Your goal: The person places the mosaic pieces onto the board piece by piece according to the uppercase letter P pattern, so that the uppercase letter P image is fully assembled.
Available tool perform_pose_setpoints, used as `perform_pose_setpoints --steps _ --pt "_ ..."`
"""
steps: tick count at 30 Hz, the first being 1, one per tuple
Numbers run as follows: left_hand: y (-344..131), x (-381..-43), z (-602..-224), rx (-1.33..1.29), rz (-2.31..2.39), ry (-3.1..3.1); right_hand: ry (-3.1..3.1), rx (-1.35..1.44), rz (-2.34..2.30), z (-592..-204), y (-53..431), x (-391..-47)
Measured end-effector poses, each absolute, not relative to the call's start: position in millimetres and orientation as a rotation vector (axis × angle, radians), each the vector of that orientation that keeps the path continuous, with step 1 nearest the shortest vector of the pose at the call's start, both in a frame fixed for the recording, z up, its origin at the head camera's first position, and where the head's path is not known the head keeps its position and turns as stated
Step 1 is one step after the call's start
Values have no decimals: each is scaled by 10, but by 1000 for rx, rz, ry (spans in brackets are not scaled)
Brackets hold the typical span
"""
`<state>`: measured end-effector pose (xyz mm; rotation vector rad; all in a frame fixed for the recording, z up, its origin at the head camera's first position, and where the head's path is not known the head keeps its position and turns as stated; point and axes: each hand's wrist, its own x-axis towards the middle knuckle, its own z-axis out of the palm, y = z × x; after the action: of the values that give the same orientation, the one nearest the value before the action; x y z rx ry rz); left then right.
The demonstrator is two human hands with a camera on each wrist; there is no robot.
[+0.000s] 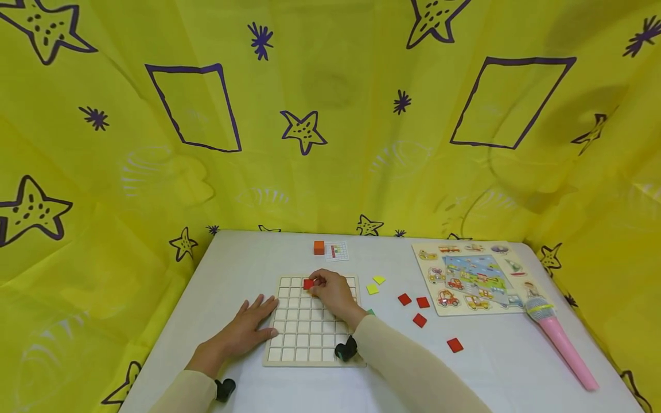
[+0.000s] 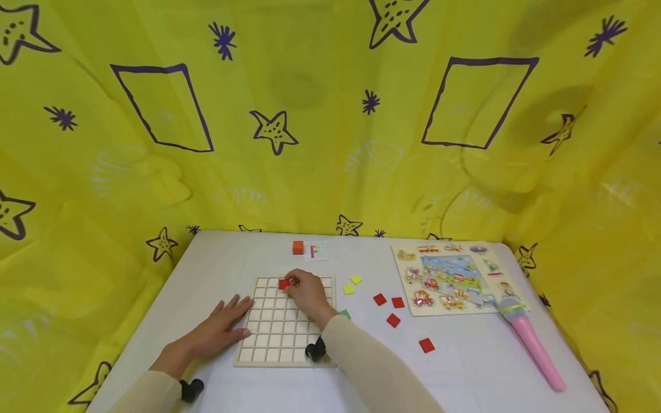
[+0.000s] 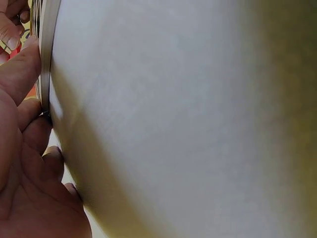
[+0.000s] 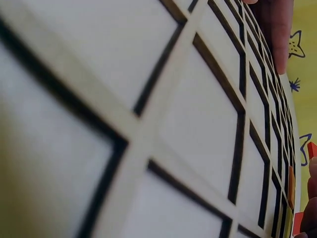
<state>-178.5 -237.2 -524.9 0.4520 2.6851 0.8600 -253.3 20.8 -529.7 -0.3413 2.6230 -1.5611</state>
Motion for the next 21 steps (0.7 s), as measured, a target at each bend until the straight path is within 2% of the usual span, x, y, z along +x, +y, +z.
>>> perform_pose_setpoints --steps 21 --pt "-2362 -1799 -5262 459 862 2687 2795 -510 -1294 -5401 149 -2543"
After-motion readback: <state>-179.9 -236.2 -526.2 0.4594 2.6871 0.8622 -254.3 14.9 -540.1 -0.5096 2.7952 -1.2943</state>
